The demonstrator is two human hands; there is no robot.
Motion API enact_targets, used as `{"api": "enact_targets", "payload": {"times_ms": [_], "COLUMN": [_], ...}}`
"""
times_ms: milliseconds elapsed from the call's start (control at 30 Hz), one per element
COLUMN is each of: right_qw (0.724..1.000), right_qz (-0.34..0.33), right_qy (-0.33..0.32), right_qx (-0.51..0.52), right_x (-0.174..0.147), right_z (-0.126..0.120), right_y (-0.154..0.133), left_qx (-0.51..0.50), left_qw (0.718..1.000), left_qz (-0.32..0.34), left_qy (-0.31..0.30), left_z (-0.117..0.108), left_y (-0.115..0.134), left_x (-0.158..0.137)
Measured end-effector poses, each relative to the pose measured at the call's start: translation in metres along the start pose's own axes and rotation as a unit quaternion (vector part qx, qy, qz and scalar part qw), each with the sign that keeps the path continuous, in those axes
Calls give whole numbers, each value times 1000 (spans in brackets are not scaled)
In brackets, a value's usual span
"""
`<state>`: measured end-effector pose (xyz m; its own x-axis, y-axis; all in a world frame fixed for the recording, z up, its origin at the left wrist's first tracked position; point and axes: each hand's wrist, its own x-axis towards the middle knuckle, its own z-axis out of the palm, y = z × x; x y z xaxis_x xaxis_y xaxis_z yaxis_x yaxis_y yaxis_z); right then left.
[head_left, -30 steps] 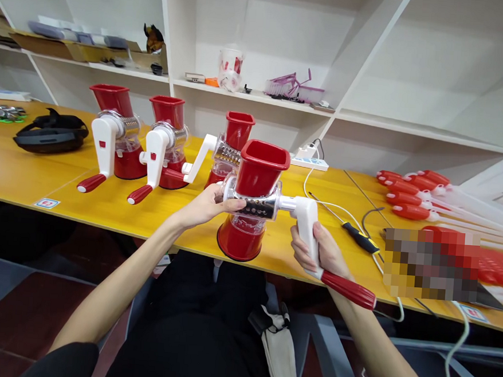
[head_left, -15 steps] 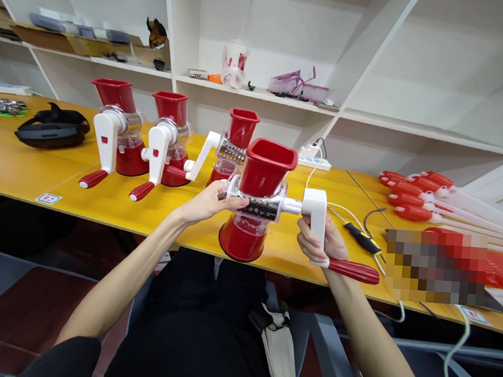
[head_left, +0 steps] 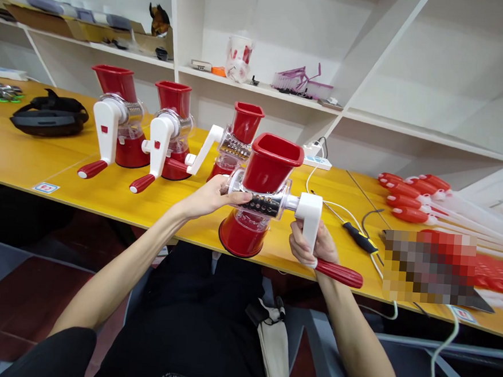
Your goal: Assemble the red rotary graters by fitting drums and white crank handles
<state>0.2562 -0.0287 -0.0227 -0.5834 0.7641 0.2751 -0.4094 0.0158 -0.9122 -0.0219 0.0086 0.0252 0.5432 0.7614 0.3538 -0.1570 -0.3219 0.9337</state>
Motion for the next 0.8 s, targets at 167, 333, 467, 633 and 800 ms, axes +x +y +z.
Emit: {"api": "enact_targets", "payload": {"times_ms": [167,333,467,633,800], "right_qw": [998,996,989,983,986], "right_qz": [-15,-25,-36,-43,-38], "right_qy": [-47,-86,-110,-82,-83], "right_qx": [-48,-6,88,156,138], "right_x": [-1,1,-2,-9,-6], "right_z": [-10,-13,-7,5,4], "right_y": [-14,-12,4,18,11], "left_qx": [-29,-10,0,18,48], "left_qw": [999,1000,1000,999,998], "left_qz": [-20,-9,-4,2,16], "left_qy": [-21,-8,-14,-31,-33], "left_z": [-4,-5,-2,1,-2], "left_y": [-5,-7,-3,1,-3], "left_x": [1,1,0,1,3]}}
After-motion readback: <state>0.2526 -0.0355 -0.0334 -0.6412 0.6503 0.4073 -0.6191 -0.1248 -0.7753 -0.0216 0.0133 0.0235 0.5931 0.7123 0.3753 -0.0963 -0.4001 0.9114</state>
